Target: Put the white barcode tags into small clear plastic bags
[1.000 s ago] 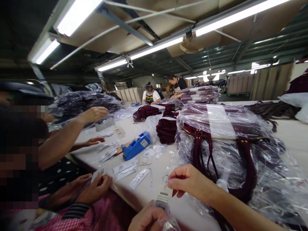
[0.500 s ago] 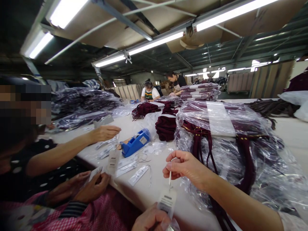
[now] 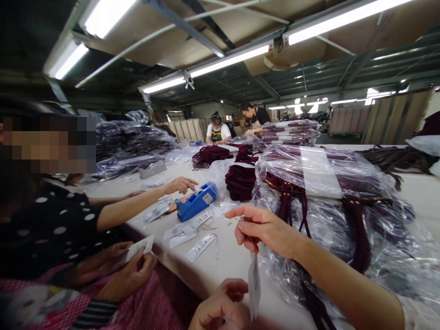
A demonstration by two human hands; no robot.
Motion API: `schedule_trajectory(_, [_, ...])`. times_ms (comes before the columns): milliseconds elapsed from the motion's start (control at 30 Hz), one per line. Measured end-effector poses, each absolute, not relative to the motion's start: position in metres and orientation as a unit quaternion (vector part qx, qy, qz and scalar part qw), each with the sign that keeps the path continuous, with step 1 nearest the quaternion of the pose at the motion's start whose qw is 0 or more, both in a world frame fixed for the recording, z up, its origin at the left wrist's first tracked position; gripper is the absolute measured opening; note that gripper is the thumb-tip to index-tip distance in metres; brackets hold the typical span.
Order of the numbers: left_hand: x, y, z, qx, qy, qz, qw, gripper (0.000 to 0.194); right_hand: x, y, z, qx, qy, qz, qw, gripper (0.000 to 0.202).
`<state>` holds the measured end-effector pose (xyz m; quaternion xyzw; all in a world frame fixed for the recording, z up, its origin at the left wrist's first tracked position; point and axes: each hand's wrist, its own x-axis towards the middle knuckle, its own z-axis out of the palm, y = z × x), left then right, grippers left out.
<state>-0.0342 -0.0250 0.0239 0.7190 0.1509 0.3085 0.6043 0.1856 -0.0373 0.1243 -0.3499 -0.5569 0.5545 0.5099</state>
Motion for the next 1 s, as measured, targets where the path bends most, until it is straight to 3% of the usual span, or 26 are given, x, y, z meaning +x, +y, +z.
schedule_trajectory(500, [0.011,-0.016,0.032,0.614,0.154,0.370,0.680,0.024,0.181,-0.036,0.118,-0.291,-0.510,0.580,0.564,0.033])
schedule_trajectory(633, [0.002,-0.022,0.027,0.644,0.172,0.417,0.619,0.020,0.187,-0.051,0.114,-0.430,-0.514,0.496,0.553,0.054])
schedule_trajectory(767, [-0.011,-0.023,0.029,0.682,0.184,0.446,0.550,0.022,0.194,-0.071,0.101,-0.531,-0.536,0.458,0.470,0.075])
schedule_trajectory(867, [-0.017,-0.024,0.032,0.690,0.197,0.444,0.537,0.021,0.192,-0.076,0.090,-0.533,-0.553,0.466,0.440,0.067])
schedule_trajectory(1000, [-0.018,-0.026,0.032,0.676,0.225,0.431,0.554,0.020,0.183,-0.071,0.085,-0.506,-0.560,0.464,0.463,0.056])
